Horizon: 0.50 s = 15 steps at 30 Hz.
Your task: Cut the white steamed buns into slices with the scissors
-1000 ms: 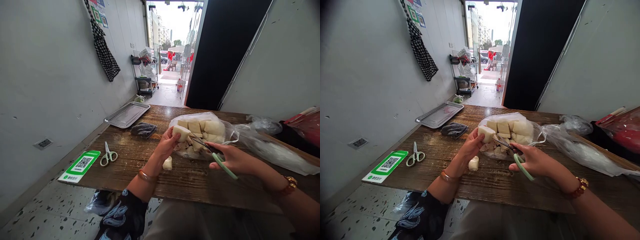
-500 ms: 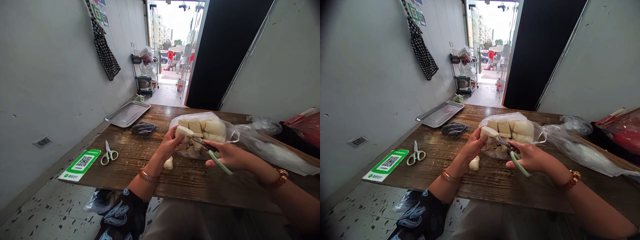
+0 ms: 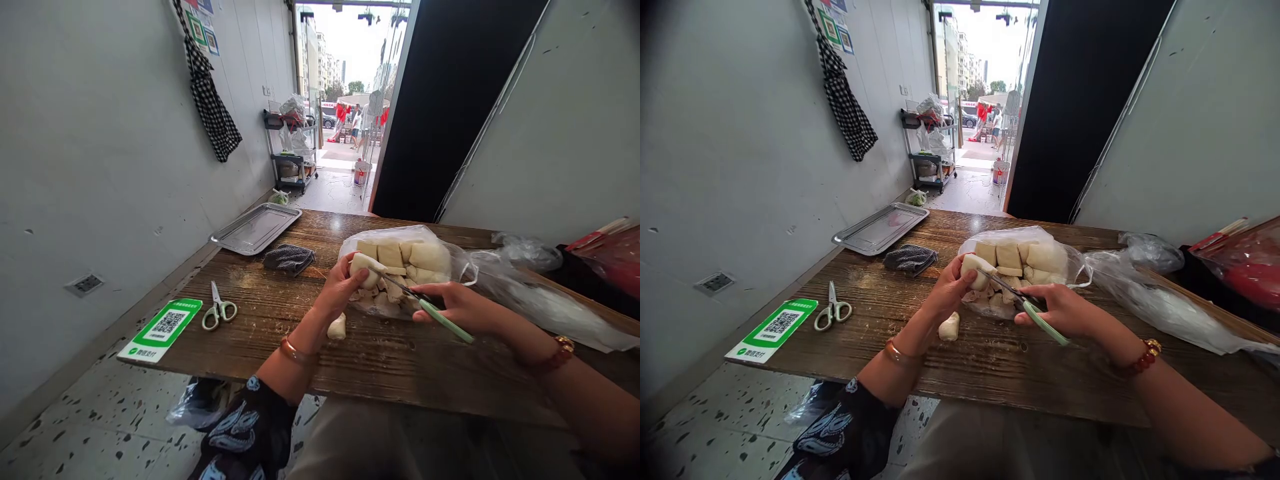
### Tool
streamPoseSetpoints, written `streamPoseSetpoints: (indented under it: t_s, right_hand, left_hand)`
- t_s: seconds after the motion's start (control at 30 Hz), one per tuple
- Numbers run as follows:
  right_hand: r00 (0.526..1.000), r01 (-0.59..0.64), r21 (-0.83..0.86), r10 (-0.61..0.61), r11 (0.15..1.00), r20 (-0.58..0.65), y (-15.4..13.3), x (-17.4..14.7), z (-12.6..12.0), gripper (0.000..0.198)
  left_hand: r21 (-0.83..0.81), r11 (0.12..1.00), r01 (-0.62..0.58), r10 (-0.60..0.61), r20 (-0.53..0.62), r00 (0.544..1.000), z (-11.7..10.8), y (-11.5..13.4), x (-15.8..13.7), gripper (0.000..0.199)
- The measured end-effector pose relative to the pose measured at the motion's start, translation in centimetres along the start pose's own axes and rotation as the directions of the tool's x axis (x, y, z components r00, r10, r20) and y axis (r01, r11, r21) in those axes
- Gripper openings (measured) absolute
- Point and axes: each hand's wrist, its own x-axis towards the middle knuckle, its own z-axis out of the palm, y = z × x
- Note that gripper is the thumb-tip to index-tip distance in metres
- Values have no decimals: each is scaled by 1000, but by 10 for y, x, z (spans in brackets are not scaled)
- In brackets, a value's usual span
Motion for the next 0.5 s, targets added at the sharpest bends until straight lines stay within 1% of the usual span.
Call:
streamPoseSetpoints:
  t_s: [0.1, 0.2, 0.3, 0.5]
  right_hand:
    - [1000, 28, 70, -28, 997, 0, 0, -1, 2, 67]
    - [998, 42, 116, -47, 992, 37, 1, -2, 5, 75]
    - [997, 15, 113, -24, 994, 78, 5, -3, 7, 84]
    - [998, -2, 61, -2, 998, 59, 9, 0, 8, 90]
  left_hand:
    - [-25, 1000, 9, -9, -1, 1000, 2, 2, -1, 56]
    - [-44, 999, 23, -23, 9, 1000, 4, 3, -2, 57]
    - [-54, 998, 40, -40, 5, 999, 5, 4, -3, 58]
    - [-43, 998, 39, -40, -10, 999, 4, 4, -2, 61]
